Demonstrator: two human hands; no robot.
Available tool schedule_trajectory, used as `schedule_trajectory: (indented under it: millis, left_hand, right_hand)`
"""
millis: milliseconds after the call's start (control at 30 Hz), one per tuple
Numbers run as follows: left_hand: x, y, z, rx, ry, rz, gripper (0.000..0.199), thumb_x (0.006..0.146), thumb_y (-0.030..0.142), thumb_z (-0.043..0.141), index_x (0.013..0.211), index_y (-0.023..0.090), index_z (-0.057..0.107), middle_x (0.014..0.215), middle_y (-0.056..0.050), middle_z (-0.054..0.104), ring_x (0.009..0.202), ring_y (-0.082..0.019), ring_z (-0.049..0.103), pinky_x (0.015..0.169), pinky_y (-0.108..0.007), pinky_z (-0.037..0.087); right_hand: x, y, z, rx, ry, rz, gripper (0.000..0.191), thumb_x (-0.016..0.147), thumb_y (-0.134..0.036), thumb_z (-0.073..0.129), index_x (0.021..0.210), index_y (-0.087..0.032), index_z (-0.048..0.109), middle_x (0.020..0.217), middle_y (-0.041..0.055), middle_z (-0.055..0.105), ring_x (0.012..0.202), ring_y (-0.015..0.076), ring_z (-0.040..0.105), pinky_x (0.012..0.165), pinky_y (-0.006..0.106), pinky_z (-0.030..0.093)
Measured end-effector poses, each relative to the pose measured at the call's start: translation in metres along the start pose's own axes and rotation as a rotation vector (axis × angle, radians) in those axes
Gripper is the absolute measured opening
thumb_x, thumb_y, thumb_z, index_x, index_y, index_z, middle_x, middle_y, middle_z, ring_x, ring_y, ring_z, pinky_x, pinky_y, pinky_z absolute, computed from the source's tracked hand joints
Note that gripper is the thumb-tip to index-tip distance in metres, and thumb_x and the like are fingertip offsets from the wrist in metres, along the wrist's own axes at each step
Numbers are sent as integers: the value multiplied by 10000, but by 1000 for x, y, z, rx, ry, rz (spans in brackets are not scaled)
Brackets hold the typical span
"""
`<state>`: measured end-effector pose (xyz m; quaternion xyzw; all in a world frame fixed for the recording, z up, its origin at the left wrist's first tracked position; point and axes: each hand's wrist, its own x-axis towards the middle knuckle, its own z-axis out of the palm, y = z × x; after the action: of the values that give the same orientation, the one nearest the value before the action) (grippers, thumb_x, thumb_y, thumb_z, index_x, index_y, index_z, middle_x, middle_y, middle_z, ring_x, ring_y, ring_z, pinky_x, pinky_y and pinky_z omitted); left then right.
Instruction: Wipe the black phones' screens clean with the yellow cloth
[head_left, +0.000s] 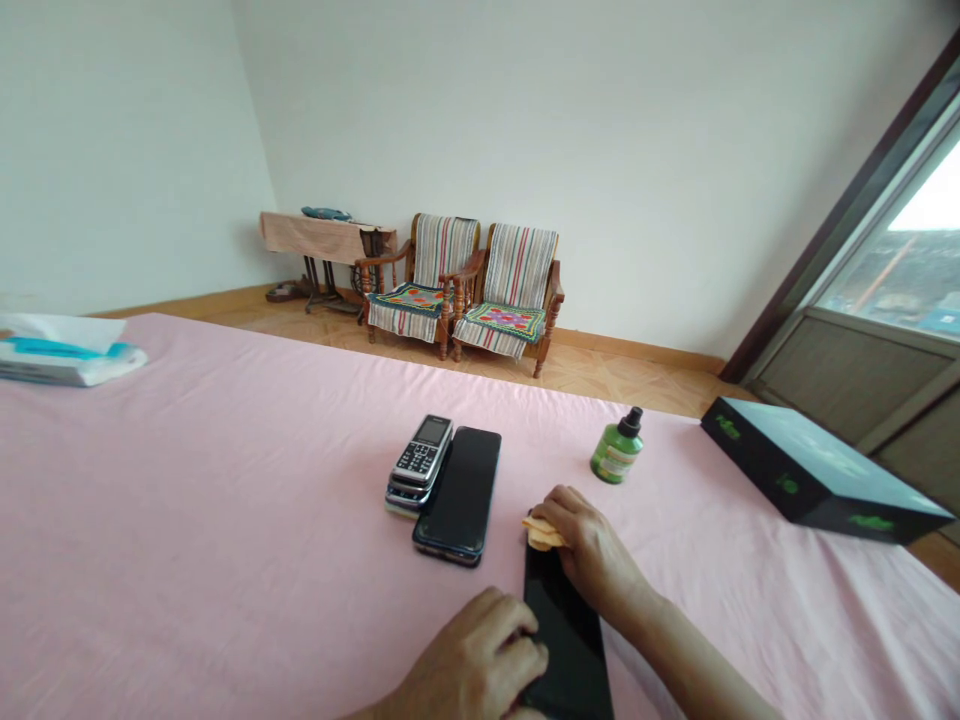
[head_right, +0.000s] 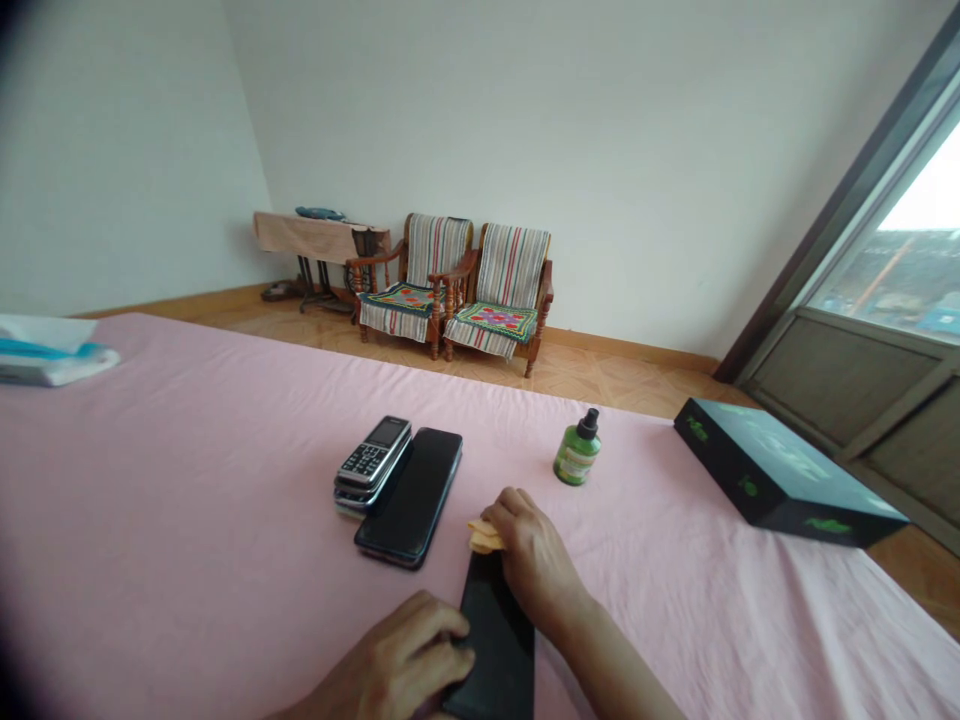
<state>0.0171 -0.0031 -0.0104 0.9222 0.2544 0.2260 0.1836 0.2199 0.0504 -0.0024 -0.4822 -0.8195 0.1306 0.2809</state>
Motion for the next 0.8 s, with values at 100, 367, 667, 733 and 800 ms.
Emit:
schedule_trajectory:
  millis: [100, 367, 667, 733, 800]
  left_hand:
    - [-1, 1, 0, -7, 28, 15, 210, 853, 281, 696, 1020, 173, 628, 1067, -78, 622, 975, -216, 579, 875, -271, 495]
    - [-1, 0, 2, -27, 9, -15, 170, 893, 308, 644, 1006, 182, 636, 1074, -72, 624, 983, -215, 586, 883, -272, 493]
    - [-1, 6, -3, -65, 33, -57, 203, 888, 261, 650, 1084, 210, 639, 1089, -58, 628, 1006, -218, 585, 922, -284, 493]
    - [-1, 5, -3, -64, 18, -44, 213, 876, 265, 666, 1077, 199, 643, 1096, -69, 630, 1005, -221, 590, 917, -278, 494]
    - [-1, 4, -4, -69, 11, -23, 205, 887, 282, 652, 1073, 197, 647, 1087, -74, 634, 994, -220, 596, 912, -278, 494]
  right_hand:
    - [-2, -1, -2, 73, 14, 5, 404, 719, 80, 375, 873, -174, 649, 837, 50, 553, 811, 184, 516, 718, 293, 417]
    - [-25, -17, 0, 191, -42, 9, 375, 680, 43, 398, 852, -194, 632, 850, 56, 577, 820, 198, 513, 703, 301, 402]
    - [-35, -28, -16, 342, -161, 54, 351, 679, 43, 418, 791, -193, 653, 807, 25, 577, 719, 145, 560, 619, 239, 395]
    - [-31, -19, -18, 329, -52, 105, 331, 690, 38, 427, 778, -193, 647, 781, 18, 584, 701, 144, 566, 612, 236, 394]
    - [-25, -5, -18, 251, 90, 156, 308, 697, 31, 429, 761, -188, 634, 751, 18, 580, 688, 152, 562, 605, 241, 392]
